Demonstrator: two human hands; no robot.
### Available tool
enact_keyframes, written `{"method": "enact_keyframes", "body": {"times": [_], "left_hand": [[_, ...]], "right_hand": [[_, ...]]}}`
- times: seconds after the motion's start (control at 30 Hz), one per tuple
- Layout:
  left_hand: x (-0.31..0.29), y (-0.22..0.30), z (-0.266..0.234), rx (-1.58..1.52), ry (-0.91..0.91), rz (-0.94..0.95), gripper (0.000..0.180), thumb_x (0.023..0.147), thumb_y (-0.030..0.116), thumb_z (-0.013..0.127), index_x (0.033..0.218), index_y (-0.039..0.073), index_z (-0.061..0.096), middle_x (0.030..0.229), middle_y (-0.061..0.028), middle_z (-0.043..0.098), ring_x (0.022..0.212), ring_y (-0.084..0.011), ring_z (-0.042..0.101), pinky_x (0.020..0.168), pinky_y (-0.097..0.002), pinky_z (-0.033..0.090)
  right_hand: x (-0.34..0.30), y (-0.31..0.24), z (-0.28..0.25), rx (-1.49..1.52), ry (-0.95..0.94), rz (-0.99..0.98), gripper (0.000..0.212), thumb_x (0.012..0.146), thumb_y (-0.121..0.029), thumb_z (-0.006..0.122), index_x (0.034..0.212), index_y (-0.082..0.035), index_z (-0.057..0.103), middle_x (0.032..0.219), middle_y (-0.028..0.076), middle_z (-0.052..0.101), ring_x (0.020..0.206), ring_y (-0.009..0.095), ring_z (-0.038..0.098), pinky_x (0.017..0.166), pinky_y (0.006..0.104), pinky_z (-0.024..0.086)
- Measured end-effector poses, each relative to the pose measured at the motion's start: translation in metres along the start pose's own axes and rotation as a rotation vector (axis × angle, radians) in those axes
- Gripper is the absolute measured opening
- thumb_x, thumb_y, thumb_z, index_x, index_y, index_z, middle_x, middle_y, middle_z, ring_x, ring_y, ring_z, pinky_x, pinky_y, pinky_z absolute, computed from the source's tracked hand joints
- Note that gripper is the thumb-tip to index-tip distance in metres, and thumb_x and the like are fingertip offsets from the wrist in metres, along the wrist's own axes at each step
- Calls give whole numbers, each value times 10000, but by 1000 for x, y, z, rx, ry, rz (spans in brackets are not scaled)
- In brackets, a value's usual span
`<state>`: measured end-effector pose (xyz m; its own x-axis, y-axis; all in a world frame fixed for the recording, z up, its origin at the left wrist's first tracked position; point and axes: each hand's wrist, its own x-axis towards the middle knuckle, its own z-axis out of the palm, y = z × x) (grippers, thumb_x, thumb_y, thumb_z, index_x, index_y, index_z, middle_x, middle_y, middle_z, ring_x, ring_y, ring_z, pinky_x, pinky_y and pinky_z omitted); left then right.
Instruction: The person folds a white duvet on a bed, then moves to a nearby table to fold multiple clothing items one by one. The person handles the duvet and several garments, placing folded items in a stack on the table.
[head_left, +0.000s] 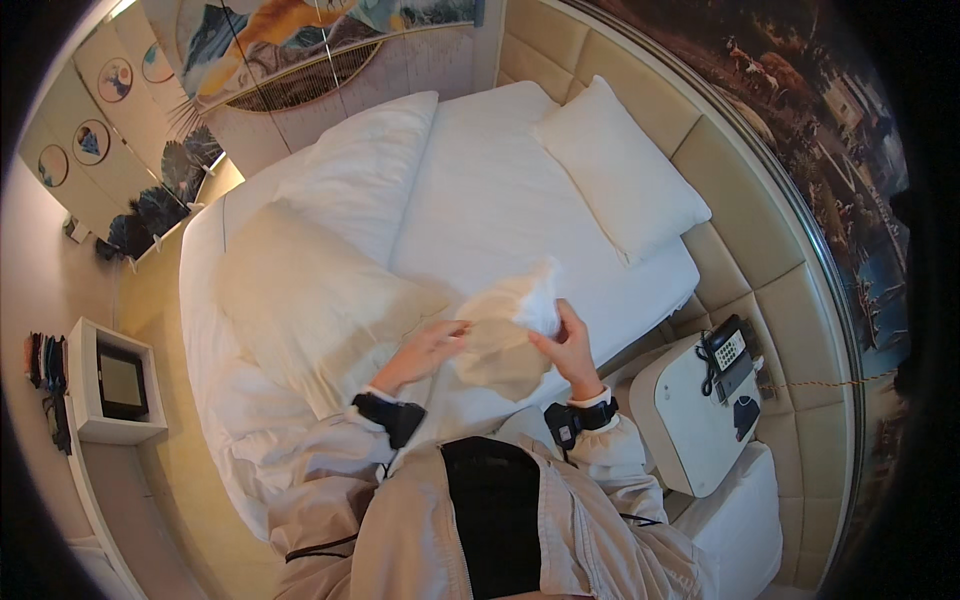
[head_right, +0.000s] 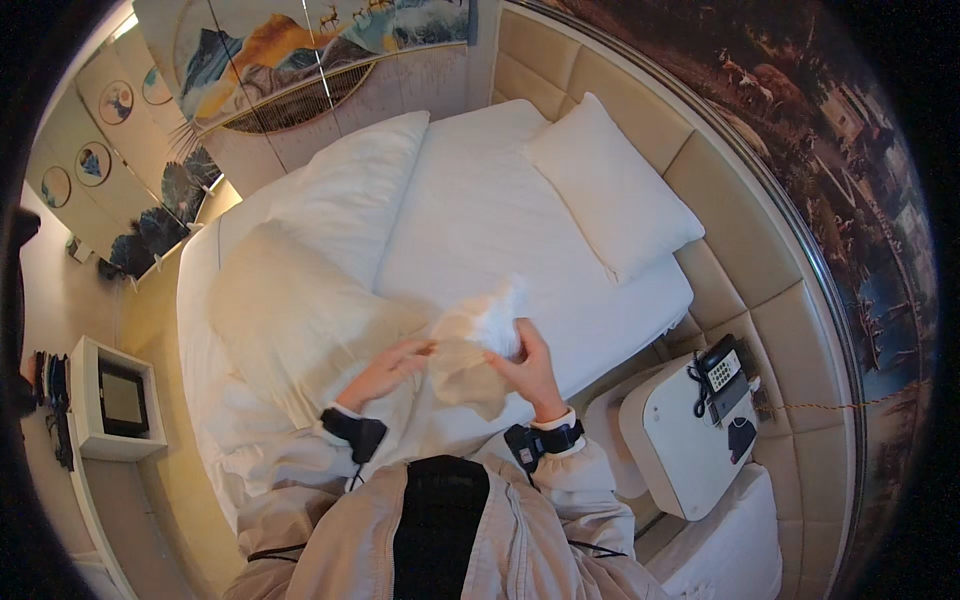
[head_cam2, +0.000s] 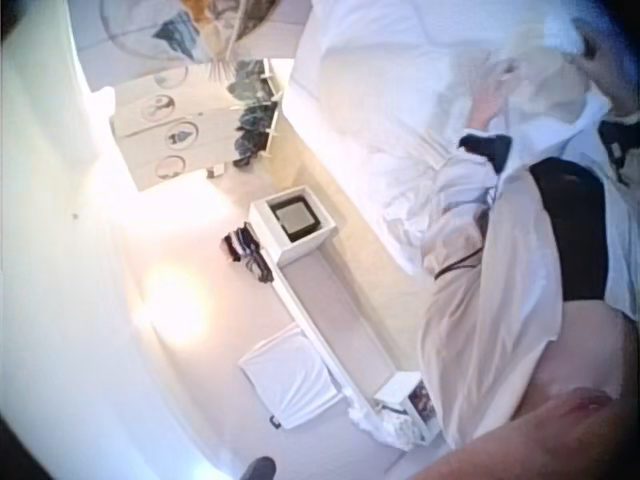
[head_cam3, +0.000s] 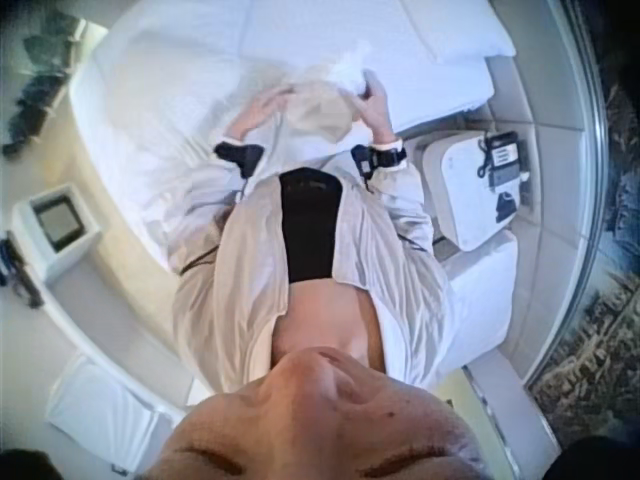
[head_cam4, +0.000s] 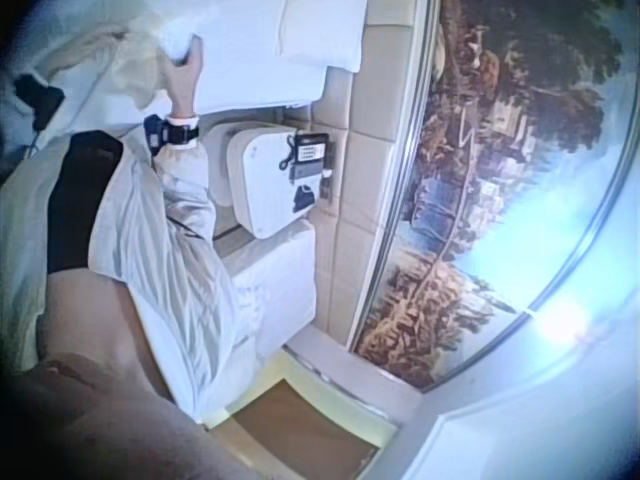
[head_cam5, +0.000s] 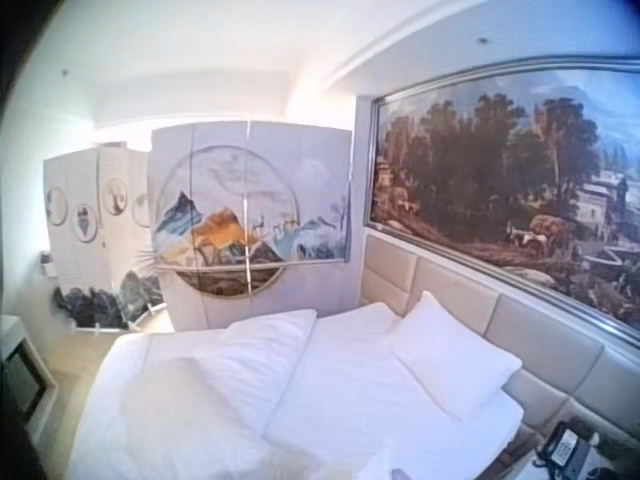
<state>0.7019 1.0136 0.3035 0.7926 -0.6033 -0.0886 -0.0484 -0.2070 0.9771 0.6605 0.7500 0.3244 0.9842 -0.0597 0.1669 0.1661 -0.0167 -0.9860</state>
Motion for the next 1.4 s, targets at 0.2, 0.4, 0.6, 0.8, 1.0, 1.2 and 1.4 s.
{"method": "enact_keyframes", "body": {"times": [0.2, 0.4, 0.6, 0.8, 1.0, 1.2, 1.4], "left_hand": [[19, -17, 48, -1032, 74, -24, 623, 961, 470, 366, 1392, 19, 366, 1337, -160, 502, 1189, -290, 520, 1005, -417, 422], [10, 12, 40, -1352, 285, -24, 611, 951, 450, 311, 1379, 20, 381, 1328, -187, 502, 1170, -357, 525, 1003, -479, 427], [-15, -44, 26, -1350, 121, -64, 562, 856, 325, 563, 1315, 20, 451, 1266, -166, 550, 1124, -327, 549, 982, -437, 440], [-73, -55, -52, -1268, 509, -125, 655, 839, 305, 576, 1403, 49, 362, 1230, -168, 576, 1060, -308, 587, 921, -424, 479], [-82, -1, -82, -980, 664, 157, 514, 885, 36, 504, 1387, 66, 399, 1023, -92, 634, 957, -197, 612, 836, -324, 505], [-68, 10, -82, -850, 603, 250, 463, 838, -51, 555, 1278, 72, 479, 986, -59, 624, 896, -144, 589, 789, -256, 471], [-76, 48, -68, -807, 192, 720, 344, 840, -8, 562, 1167, 88, 517, 1084, -67, 600, 937, -158, 580, 811, -260, 460]], "right_hand": [[-12, -62, 18, -148, -109, -154, 413, 778, -139, 714, 1138, 17, 585, 1127, 104, 595, 1003, 180, 584, 843, 287, 475], [-14, -42, 9, -225, -144, 7, 473, 808, -175, 689, 1227, -22, 532, 1055, 97, 627, 879, 139, 579, 751, 278, 482], [-24, -20, 5, 8, 194, 144, 228, 924, -190, 572, 847, 5, 661, 689, -34, 576, 647, 80, 513, 586, 252, 423], [-25, -5, -114, 258, 837, -138, 231, 943, -213, 513, 989, -4, 601, 921, 62, 612, 833, 140, 574, 758, 292, 456], [-49, -17, -188, 262, 1210, -329, 340, 989, -276, 416, 1085, 7, 579, 1053, 80, 640, 918, 182, 627, 742, 289, 491], [-36, -20, -196, 386, 1003, -346, 379, 1014, -270, 343, 1150, 16, 552, 1121, 103, 626, 1018, 200, 607, 876, 316, 481], [-36, 30, -127, 182, 494, 122, 178, 942, -141, 499, 1001, 1, 591, 941, 32, 581, 937, 149, 560, 853, 353, 477]]}}
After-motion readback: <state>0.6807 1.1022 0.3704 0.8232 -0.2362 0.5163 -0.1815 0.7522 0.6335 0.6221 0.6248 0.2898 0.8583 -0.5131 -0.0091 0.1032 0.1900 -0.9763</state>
